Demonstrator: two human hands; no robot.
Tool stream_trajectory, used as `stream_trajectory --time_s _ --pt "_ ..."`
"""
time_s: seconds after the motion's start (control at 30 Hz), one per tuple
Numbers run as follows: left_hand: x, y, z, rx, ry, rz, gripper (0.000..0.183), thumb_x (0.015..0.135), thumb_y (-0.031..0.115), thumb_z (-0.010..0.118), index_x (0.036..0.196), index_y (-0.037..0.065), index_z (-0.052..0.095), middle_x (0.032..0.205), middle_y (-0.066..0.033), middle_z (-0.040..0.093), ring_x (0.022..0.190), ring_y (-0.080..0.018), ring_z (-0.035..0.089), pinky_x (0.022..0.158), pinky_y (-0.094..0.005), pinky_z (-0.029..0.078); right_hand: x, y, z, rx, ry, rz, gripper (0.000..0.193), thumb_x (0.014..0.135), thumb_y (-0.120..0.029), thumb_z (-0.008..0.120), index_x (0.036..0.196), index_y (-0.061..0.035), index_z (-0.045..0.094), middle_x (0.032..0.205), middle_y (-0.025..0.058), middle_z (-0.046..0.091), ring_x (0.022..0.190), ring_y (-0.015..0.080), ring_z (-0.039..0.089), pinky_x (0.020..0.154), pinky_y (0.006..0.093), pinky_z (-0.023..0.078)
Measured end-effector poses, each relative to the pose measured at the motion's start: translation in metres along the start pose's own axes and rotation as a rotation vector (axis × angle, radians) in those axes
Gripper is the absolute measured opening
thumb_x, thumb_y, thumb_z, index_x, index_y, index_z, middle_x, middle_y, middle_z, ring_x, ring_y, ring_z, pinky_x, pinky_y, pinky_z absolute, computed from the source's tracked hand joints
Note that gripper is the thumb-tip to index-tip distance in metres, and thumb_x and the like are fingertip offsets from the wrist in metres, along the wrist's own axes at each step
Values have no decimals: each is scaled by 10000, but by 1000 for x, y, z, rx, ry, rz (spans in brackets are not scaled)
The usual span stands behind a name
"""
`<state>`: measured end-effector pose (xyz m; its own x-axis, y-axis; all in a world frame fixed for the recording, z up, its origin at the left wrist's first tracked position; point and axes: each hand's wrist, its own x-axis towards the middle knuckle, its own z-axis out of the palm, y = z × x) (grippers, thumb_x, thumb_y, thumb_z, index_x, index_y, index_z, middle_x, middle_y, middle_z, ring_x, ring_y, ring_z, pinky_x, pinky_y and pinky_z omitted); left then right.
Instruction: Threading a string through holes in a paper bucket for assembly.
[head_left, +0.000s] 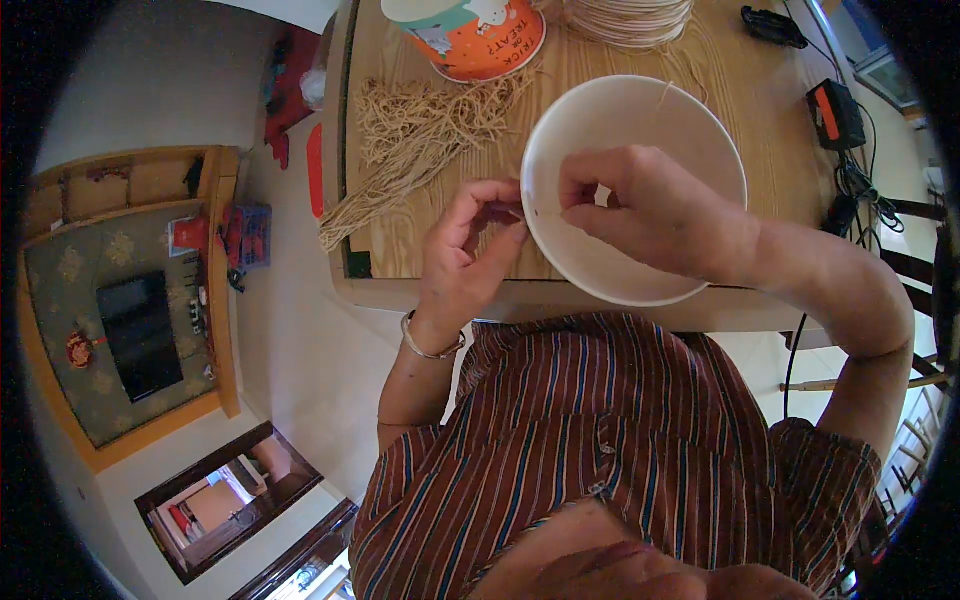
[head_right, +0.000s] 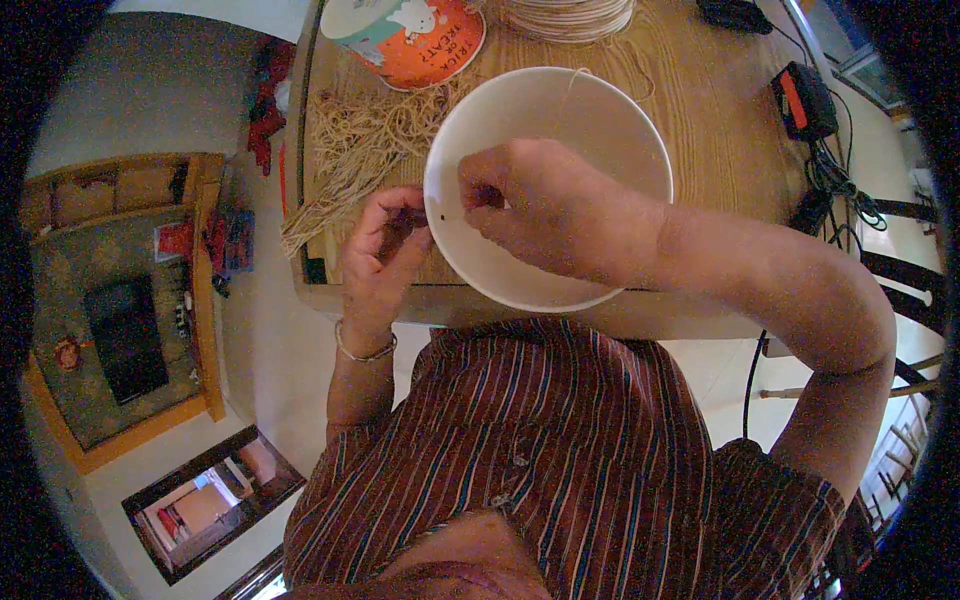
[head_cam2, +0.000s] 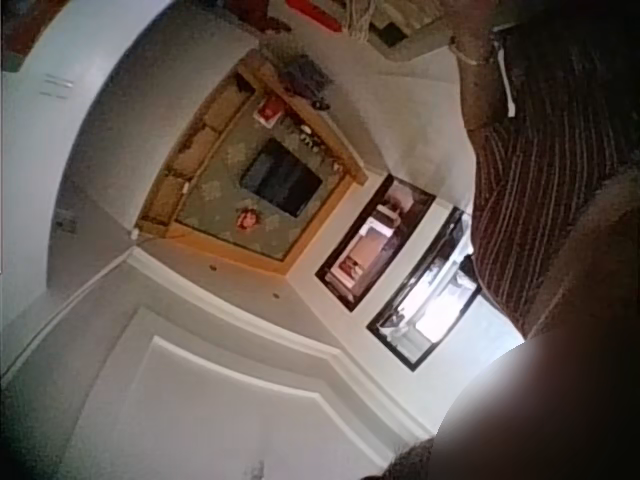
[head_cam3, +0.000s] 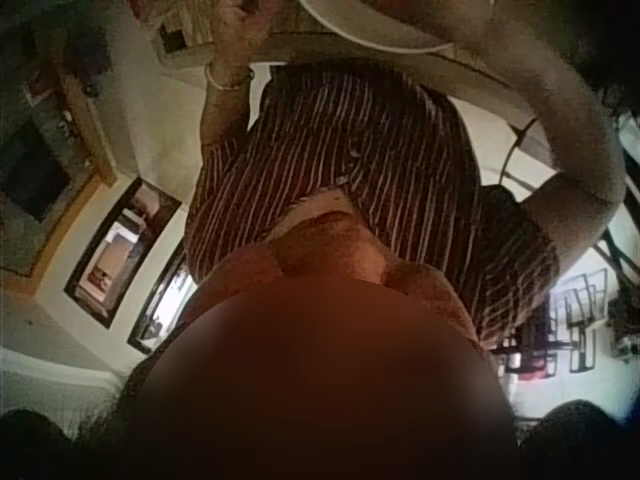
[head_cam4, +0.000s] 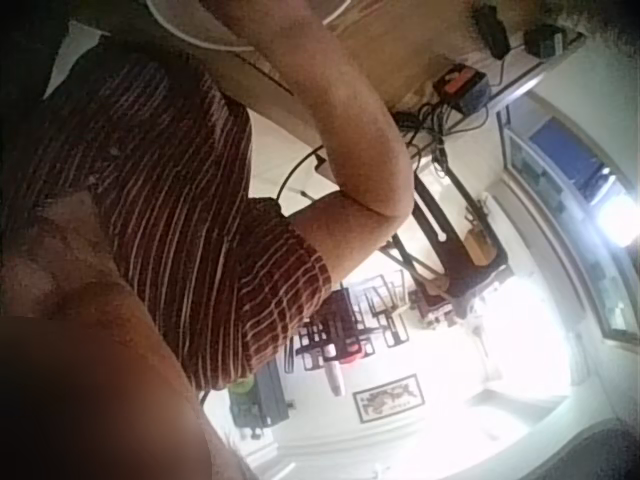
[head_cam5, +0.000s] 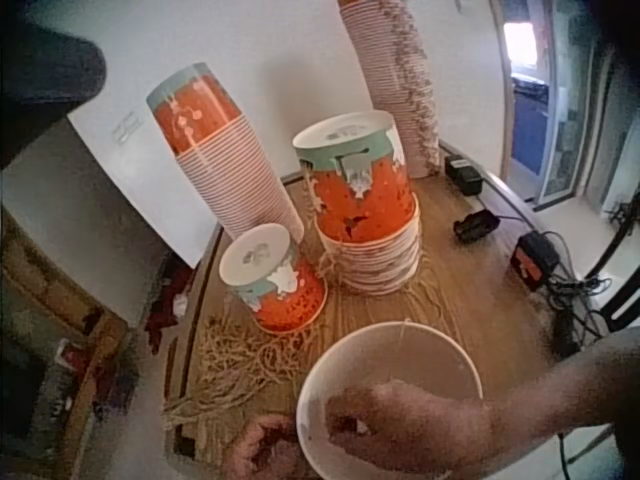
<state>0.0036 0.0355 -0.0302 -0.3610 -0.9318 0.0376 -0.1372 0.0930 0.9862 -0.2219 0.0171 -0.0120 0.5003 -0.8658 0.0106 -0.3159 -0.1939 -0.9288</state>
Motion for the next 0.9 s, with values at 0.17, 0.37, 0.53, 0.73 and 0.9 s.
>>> stream_trajectory --time_s 0.17,0.37,0.53,0.73,0.9 --pt "-2 0 -1 7 -9 16 302 863 -45 616 1153 -12 535 1104 -59 596 973 -132 584 892 -279 471 0 -4 0 -8 26 -51 122 818 -104 608 825 18 619 748 212 644 691 364 653 635 425 512" --pt "-1 2 0 -5 -12 7 273 860 -45 621 1122 -11 550 1094 -60 599 960 -131 583 880 -276 472 2 -2 1 -45 -27 25 86 841 -80 612 843 -2 576 719 79 571 651 142 515 606 310 438" --pt "-1 2 0 19 -15 21 257 854 -48 625 1100 -9 561 1091 -63 600 963 -133 584 878 -275 474 1 -6 -2 -17 -44 74 86 842 -84 612 850 -4 580 721 73 571 664 129 513 611 303 433" --pt "-1 0 1 21 1 58 235 840 -53 637 1062 -2 578 1053 -61 613 936 -132 597 857 -271 483 2 -7 0 49 -51 41 80 833 -72 623 855 -6 584 724 55 566 677 112 502 615 284 425" --pt "0 -1 0 73 4 110 225 829 -62 643 1037 3 586 1026 -60 623 917 -131 605 841 -267 487 4 -6 3 25 -22 -13 104 818 -95 627 869 -4 623 751 129 613 697 231 585 637 348 477"
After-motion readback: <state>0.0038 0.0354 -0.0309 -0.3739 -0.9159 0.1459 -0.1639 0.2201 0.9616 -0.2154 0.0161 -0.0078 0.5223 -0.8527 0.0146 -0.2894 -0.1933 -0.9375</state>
